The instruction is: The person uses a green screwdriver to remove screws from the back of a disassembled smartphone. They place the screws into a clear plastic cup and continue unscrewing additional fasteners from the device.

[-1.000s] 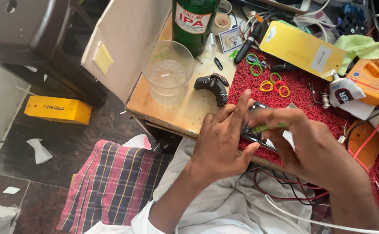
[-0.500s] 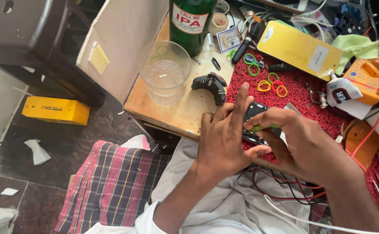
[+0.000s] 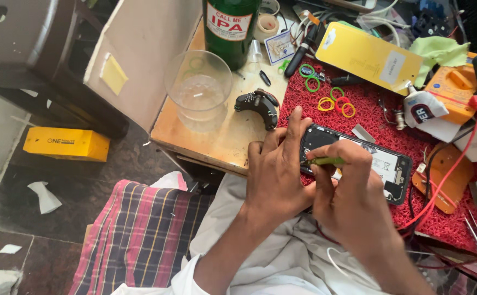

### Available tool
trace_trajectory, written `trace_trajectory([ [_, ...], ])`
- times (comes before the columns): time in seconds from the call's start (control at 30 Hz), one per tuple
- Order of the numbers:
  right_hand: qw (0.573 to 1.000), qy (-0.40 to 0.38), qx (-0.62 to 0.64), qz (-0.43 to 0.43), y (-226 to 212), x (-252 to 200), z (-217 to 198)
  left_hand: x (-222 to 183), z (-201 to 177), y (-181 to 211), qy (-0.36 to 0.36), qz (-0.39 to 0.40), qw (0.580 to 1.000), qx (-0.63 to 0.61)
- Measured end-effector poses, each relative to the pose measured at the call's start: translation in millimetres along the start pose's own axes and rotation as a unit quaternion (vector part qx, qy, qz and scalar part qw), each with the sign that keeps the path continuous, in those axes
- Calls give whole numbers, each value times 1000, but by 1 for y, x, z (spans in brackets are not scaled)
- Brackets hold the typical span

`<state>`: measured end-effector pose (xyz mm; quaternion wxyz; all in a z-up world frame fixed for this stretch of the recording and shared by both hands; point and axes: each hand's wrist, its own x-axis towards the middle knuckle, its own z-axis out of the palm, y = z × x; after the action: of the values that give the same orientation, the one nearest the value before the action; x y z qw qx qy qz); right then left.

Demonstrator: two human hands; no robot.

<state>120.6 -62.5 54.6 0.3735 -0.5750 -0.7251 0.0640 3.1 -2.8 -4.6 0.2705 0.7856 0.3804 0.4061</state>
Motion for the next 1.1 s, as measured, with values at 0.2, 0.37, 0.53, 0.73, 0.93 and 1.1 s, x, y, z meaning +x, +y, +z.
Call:
trace_trajectory([
  [0.2,994,57,-15,94,-25,-2,14,-3,-3,0,-10,30,997,76],
  [0.37,992,47,14,113,-23,12,-12,-6,-17,5,1,49,999,18],
  [0.53,982,76,131,109,-11,22,-46,-5,-37,-1,121,-17,985,-124],
  [0.73,970,94,152,163,-7,22,-43,20,-46,-13,186,-150,958,-159],
  [0.93,968,93,161,169,10,11,-40,26,-43,-12,174,-137,961,-166],
  [1.1,967,91,176,161,22,4,-40,28,-42,-12,165,-161,951,-207],
])
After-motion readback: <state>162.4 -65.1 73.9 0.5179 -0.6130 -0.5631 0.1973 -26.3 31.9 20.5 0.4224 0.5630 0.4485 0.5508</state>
